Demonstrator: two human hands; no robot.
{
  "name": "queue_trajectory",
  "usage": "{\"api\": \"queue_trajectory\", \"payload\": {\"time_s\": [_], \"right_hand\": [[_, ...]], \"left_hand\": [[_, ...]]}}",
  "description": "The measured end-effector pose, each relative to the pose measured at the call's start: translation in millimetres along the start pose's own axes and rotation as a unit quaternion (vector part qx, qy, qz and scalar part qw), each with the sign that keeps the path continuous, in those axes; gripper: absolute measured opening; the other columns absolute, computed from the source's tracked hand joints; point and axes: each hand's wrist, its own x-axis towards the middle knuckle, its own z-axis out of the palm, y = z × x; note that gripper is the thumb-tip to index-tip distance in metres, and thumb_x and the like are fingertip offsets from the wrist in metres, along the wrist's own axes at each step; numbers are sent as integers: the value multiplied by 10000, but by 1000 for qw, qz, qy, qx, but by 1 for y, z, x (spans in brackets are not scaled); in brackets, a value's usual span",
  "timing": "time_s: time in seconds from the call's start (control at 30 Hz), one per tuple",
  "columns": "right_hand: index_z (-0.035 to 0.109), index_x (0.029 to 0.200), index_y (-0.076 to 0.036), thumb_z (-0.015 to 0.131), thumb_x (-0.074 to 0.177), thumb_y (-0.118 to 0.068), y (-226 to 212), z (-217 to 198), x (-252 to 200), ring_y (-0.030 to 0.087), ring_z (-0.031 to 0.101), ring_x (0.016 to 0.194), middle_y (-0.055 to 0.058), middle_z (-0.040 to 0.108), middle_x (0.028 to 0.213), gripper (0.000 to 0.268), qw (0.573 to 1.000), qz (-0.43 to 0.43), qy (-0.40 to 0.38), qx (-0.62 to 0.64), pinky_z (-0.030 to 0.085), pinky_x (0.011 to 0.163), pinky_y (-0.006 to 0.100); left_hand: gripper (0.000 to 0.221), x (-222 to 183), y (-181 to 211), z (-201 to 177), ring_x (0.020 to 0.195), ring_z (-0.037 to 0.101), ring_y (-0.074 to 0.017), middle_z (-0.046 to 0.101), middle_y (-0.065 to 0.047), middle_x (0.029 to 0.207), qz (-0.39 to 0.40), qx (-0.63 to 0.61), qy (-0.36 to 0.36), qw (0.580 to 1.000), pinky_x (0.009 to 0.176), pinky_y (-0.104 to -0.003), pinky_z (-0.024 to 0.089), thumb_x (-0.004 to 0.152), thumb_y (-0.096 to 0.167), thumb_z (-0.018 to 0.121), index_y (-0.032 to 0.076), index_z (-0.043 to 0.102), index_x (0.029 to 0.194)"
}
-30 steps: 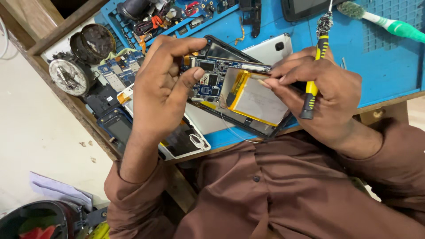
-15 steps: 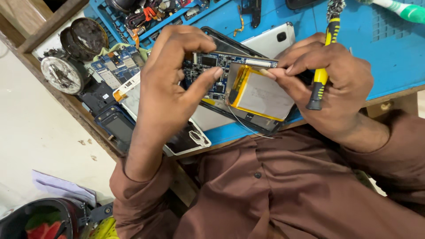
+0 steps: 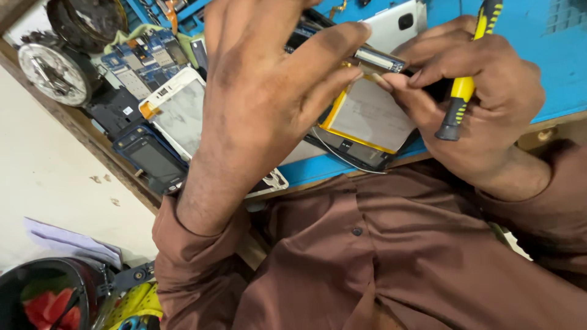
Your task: The person handles a disassembled smartphone, placing a battery into the chassis and using a yellow-handled screwdriver to tighten screws on the motherboard. The person continues to adjust components and secure the internal parts of the device.
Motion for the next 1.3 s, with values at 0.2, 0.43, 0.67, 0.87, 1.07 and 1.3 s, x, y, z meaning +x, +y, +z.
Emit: {"api": "queue_trajectory", "payload": {"time_s": [0.2,0.43,0.67,0.87,1.07,1.3], "right_hand": [[552,1014,42,794,959,130,2,-2,-1,294,708,919,223,701,1024,263,1000,-7,-7,-11,562,846,356],[551,1046,32,779,1010,136,4,-3,-7,288,706,970,212,707,1047,253,1000,-9,-13,-16,562,885,345],[543,1056,26,792,1023,128,8,-2,-7,273,701,951,202,707,1039,271,999,-29,-8,-15,551,830,314],[553,1088,22,773,1044,128,10,-2,-10,260,719,984,188,716,1072,248,1000,-22,-6,0,554,825,300],[555,1080,23,772,1038,135,11,0,-10,256,719,975,187,716,1070,248,1000,-24,-1,9,567,831,301],[551,1082,26,777,1021,149,10,-1,-11,257,708,956,193,712,1065,265,1000,-16,1,13,531,806,301]], "left_hand": [[225,3,-5,-1,1220,555,-207,578,-22,1299,66,7,-15,998,1038,-398,360,1020,120,686,99,636,1239],[259,5,-11,-6,1179,571,-198,575,-52,1216,167,103,-36,980,980,-367,405,975,113,636,25,635,1218],[264,8,-11,-3,1177,578,-218,586,-108,1191,221,172,-26,960,968,-330,464,938,88,626,-39,631,1169],[217,6,-10,0,1210,579,-208,579,-105,1220,218,168,-24,961,999,-321,468,988,49,608,-45,621,1183],[194,6,-7,-2,1182,591,-186,581,-82,1199,204,144,-21,968,948,-309,468,975,70,626,-15,625,1150],[216,9,-7,-1,1171,590,-192,577,-93,1209,218,156,-22,963,937,-308,472,1001,92,623,-35,618,1177]]}}
